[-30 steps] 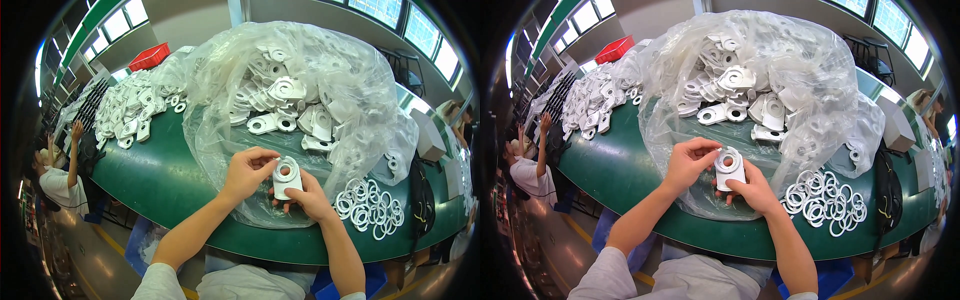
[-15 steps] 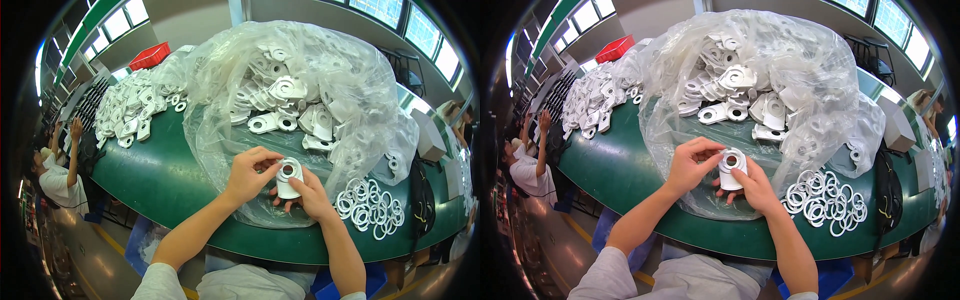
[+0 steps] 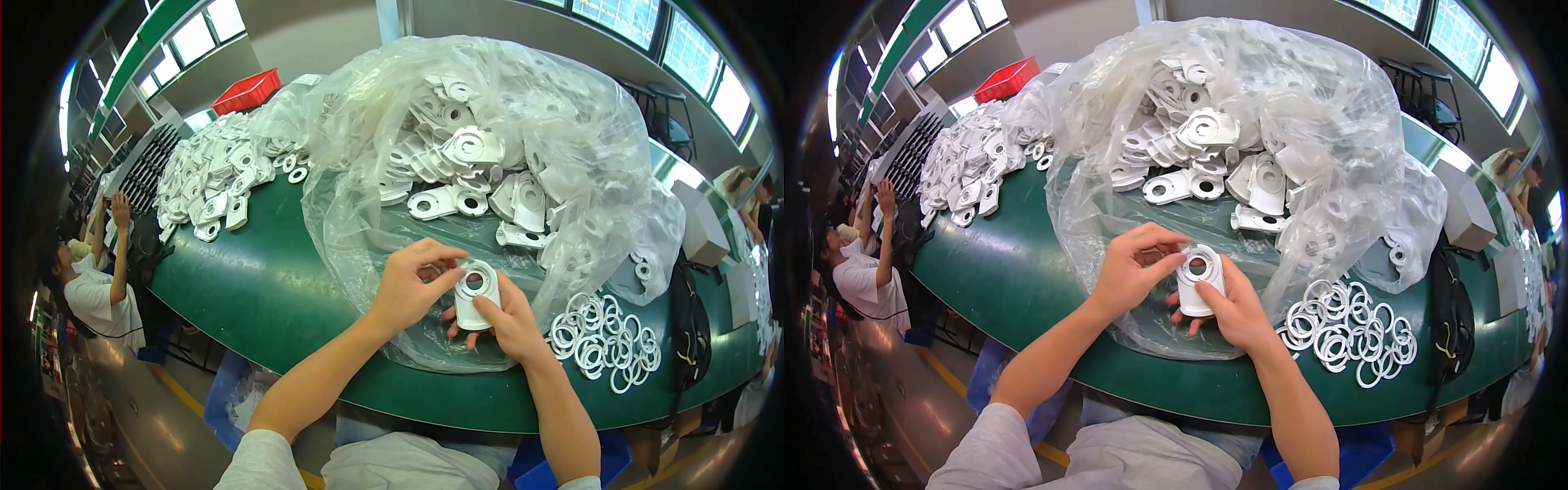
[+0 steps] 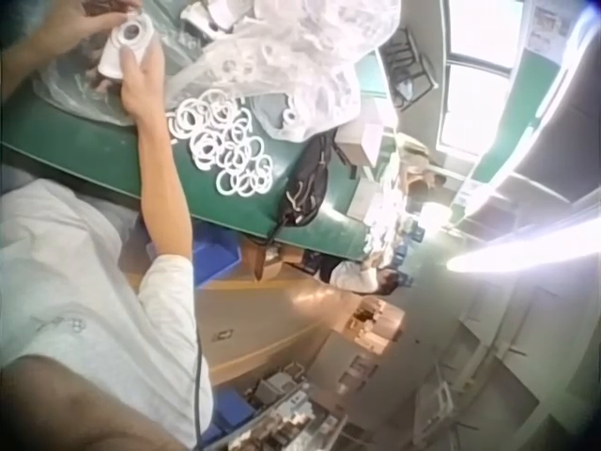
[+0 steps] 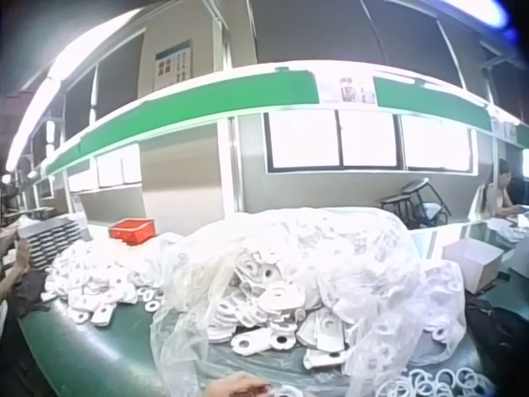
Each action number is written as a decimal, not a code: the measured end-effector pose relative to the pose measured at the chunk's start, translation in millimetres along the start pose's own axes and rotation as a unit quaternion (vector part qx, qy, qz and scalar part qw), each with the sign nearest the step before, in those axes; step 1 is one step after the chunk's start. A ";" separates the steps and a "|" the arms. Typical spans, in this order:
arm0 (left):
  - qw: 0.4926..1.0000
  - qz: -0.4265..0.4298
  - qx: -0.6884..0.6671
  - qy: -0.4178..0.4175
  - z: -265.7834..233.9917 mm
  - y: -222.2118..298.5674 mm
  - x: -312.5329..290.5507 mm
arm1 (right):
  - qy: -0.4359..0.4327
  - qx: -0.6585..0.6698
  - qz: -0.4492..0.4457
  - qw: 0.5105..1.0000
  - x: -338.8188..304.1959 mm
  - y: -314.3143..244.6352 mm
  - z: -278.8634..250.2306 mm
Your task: Assembling small white plastic components at a factory workbench by fitting rings onto bases.
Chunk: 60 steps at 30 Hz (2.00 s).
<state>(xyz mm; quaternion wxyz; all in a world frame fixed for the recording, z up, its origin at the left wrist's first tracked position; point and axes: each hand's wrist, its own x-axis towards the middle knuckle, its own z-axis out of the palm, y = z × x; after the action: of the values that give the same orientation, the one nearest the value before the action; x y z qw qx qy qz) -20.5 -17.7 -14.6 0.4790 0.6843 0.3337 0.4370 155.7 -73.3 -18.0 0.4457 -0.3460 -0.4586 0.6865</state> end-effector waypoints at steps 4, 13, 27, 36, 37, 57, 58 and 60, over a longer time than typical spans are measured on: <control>0.993 -0.074 -0.091 -0.007 -0.6 1.9 2.0 | 0.017 -0.014 -0.015 1.000 -1.0 3.3 1.1; 0.991 -0.104 -0.082 -0.023 -2.8 -5.4 -1.5 | 0.028 -0.054 -0.044 0.997 1.6 7.9 3.0; 1.000 -0.002 0.025 0.003 3.5 7.0 -2.4 | 0.114 -0.120 -0.072 0.984 2.8 9.1 1.9; 0.990 0.086 0.094 -0.066 -3.1 8.1 -2.3 | 0.108 -0.153 -0.061 0.980 -0.3 17.1 6.8; 0.992 0.070 0.095 -0.044 0.2 8.9 -4.3 | 0.109 -0.153 -0.061 0.980 -0.4 17.2 6.6; 0.997 -0.081 -0.005 -0.016 -74.6 -0.2 -22.3 | 0.104 -0.123 -0.074 0.984 0.1 17.0 -2.7; 0.991 -0.116 0.044 0.055 -98.5 -6.3 -26.9 | 0.108 -0.125 -0.072 0.984 -0.7 17.9 -3.4; 0.966 -0.150 0.090 0.190 -156.3 -26.3 -36.8 | 0.093 -0.122 -0.069 0.986 0.8 19.6 -1.2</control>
<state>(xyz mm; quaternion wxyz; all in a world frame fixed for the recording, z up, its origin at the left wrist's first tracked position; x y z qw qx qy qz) -179.5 15.4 -24.9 0.4034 0.5712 0.5555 0.4500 150.7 -75.7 -36.8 0.4871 -0.4281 -0.5180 0.5579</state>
